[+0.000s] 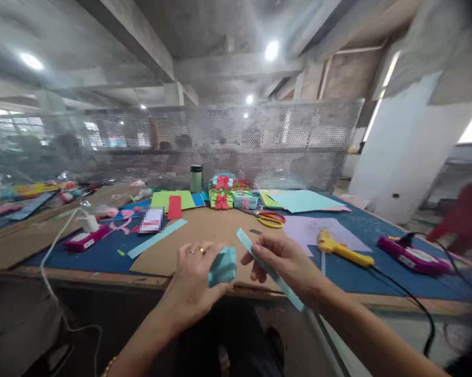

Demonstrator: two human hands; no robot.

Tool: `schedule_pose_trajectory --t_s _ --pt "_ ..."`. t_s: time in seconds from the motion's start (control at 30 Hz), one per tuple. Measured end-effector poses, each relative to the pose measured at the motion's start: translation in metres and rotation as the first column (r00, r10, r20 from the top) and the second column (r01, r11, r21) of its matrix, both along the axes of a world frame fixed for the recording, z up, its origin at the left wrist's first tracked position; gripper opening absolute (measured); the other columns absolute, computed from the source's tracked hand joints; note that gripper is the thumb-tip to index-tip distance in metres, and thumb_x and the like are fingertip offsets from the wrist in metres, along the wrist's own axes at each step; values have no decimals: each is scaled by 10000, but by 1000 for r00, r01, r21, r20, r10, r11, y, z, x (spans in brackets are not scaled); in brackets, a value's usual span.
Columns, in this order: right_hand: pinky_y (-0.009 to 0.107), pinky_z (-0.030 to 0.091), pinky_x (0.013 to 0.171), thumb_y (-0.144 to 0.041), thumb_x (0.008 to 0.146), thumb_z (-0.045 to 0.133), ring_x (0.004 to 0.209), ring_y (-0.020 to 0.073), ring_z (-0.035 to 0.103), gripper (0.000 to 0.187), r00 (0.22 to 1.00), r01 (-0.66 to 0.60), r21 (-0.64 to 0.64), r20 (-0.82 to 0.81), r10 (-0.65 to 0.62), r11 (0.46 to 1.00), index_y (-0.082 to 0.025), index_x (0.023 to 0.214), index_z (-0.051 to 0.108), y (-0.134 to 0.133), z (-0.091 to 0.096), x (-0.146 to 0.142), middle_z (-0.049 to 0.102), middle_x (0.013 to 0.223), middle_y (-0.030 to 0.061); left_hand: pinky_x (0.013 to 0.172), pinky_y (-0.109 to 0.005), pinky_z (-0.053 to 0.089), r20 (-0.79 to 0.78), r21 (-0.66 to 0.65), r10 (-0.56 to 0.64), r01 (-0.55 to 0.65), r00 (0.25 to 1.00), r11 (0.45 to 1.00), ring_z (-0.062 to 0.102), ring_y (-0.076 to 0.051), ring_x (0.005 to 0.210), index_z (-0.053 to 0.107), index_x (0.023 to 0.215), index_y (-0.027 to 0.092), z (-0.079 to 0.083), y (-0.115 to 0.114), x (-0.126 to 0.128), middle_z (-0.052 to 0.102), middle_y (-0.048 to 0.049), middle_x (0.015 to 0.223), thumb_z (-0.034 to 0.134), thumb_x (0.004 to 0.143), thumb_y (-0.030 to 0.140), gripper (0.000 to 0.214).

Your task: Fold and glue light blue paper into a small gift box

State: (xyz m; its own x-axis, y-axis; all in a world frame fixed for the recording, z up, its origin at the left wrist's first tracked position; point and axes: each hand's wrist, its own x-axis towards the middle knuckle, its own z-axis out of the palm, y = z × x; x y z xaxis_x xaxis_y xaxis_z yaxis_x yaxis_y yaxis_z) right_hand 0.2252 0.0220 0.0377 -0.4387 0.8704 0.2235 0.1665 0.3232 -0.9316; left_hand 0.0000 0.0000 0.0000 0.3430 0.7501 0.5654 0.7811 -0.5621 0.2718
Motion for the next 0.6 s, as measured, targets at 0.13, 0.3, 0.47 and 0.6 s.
schedule_pose_trajectory --t_s 0.13,0.3,0.47,0.6 --pt "232 497 574 -526 935 581 567 111 635 395 998 22 18 -66 -20 1000 -142 873 654 -3 -4 -6 701 685 30 1031 -505 301 -13 -10 -32 31 999 999 505 -292 1161 468 1320 271 1 -4 3 593 -58 1230 728 790 222 593" --pt "236 502 538 -557 903 601 516 116 632 415 997 26 -4 -71 -26 1000 -150 834 641 -7 -4 -10 698 636 32 1043 -498 293 -19 -3 -40 40 999 999 492 -286 1178 448 1348 279 2 -6 3 582 -54 1246 713 812 230 601" --pt "230 502 500 -587 863 623 494 120 625 424 996 29 -86 -86 -36 996 -164 838 601 -11 -1 -12 667 566 4 1055 -501 271 -39 49 -25 27 999 998 508 -288 1160 448 1343 246 0 -6 4 586 -78 1253 691 811 202 587" --pt "215 480 477 -604 839 632 478 112 611 438 995 41 -112 -86 -51 993 -170 808 582 -11 -1 -13 645 545 -13 1058 -506 259 -68 109 -5 12 998 994 521 -294 1155 446 1348 223 -3 -7 6 598 -93 1246 668 817 189 577"
